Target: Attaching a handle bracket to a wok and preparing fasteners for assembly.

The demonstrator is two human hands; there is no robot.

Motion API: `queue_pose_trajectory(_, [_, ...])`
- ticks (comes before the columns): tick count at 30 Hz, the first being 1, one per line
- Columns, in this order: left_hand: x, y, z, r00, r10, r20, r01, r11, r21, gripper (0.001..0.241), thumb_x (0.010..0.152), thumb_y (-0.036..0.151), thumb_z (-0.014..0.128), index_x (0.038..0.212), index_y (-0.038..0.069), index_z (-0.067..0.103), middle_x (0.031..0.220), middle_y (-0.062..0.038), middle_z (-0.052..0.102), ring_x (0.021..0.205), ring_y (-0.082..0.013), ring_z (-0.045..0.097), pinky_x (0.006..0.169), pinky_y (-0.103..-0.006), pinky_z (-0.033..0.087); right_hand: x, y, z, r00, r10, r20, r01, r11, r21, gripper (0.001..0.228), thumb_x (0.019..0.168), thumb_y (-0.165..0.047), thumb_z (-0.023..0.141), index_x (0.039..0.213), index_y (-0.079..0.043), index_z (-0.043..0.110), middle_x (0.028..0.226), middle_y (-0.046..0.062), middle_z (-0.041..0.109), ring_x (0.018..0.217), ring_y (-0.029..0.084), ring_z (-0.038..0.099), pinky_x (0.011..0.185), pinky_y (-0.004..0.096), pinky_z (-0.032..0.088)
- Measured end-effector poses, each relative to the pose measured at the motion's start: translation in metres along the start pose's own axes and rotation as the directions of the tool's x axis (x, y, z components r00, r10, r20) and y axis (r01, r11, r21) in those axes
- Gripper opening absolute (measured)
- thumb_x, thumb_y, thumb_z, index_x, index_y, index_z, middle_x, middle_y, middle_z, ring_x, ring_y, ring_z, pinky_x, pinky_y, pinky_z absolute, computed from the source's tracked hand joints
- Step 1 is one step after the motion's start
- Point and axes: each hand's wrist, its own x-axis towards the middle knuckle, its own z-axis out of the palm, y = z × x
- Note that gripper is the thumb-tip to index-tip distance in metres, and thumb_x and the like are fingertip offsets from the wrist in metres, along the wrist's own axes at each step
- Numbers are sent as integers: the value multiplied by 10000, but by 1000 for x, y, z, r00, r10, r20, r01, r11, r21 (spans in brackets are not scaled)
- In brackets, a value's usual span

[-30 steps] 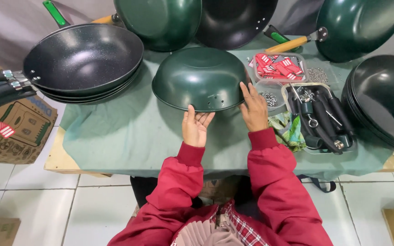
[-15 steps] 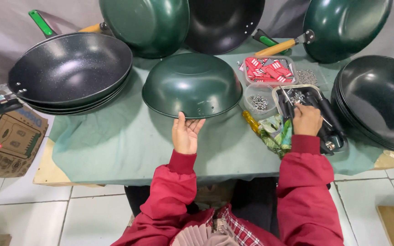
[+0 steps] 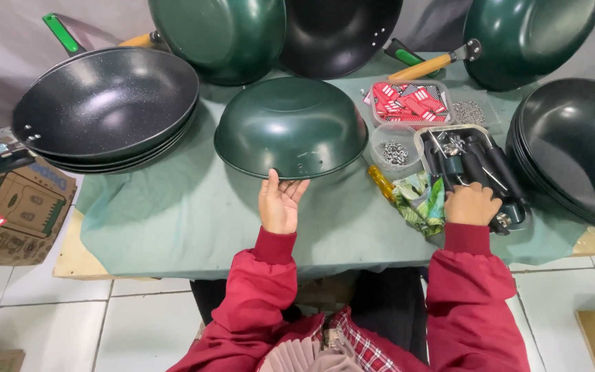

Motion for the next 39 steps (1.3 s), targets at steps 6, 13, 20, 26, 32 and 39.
queue_pose_trajectory(6, [-1, 0, 0, 1000, 1, 0, -1, 1000, -18, 210, 1029, 348, 609, 1033, 138, 620, 966, -195, 749, 984, -338, 753, 956, -501, 611, 15, -1, 27, 998, -66, 4, 66, 994, -84, 367, 1027, -417, 623, 1154, -131, 814, 1147, 168, 701, 1113, 350, 583, 925, 504, 411])
queue_pose_trajectory(13, [-1, 0, -3, 1000, 2, 1, -2, 1000, -23, 215, 1032, 342, 602, 1057, 130, 623, 976, -199, 747, 986, -345, 752, 960, -512, 610, 28, 2, 26, 994, -87, -64, 82, 993, -84, 322, 975, -373, 720, 1102, -97, 823, 1124, 152, 685, 1110, 331, 578, 908, 467, 420])
queue_pose_trajectory(20, [-12, 5, 13, 997, 64, -50, -65, 998, -23, 270, 985, 296, 623, 990, 33, 562, 967, -225, 709, 958, -358, 713, 944, -577, 606, 67, 50, 46, 946, -26, -323, 102, 970, 221, 81, 924, -305, 777, 998, -289, 803, 992, 142, 699, 929, 378, 637, 737, 511, 490])
queue_pose_trajectory(26, [-10, 4, 12, 997, 66, -34, -67, 997, -32, 258, 985, 290, 628, 960, 43, 560, 959, -216, 709, 954, -360, 715, 939, -584, 604, 114, 29, 20, 924, -148, -352, 248, 934, 258, 128, 977, -254, 756, 1082, -230, 826, 1032, 138, 744, 985, 368, 620, 777, 526, 473])
queue_pose_trajectory(32, [-3, 1, 3, 999, 32, -16, -33, 999, -42, 219, 1011, 299, 614, 998, 81, 594, 967, -211, 725, 960, -354, 731, 932, -543, 614, 199, -6, 66, 925, -322, -201, 356, 919, 169, 303, 954, -227, 729, 1221, -364, 772, 1101, 75, 761, 1081, 312, 681, 866, 492, 489])
queue_pose_trajectory(39, [0, 1, -2, 1000, -13, -6, 12, 999, -40, 208, 1024, 337, 614, 1027, 129, 606, 951, -211, 735, 976, -363, 751, 953, -522, 613, 222, -11, 70, 967, -246, 65, 224, 946, 236, 250, 974, -256, 737, 1139, -437, 787, 1138, 75, 805, 1066, 333, 748, 888, 505, 571])
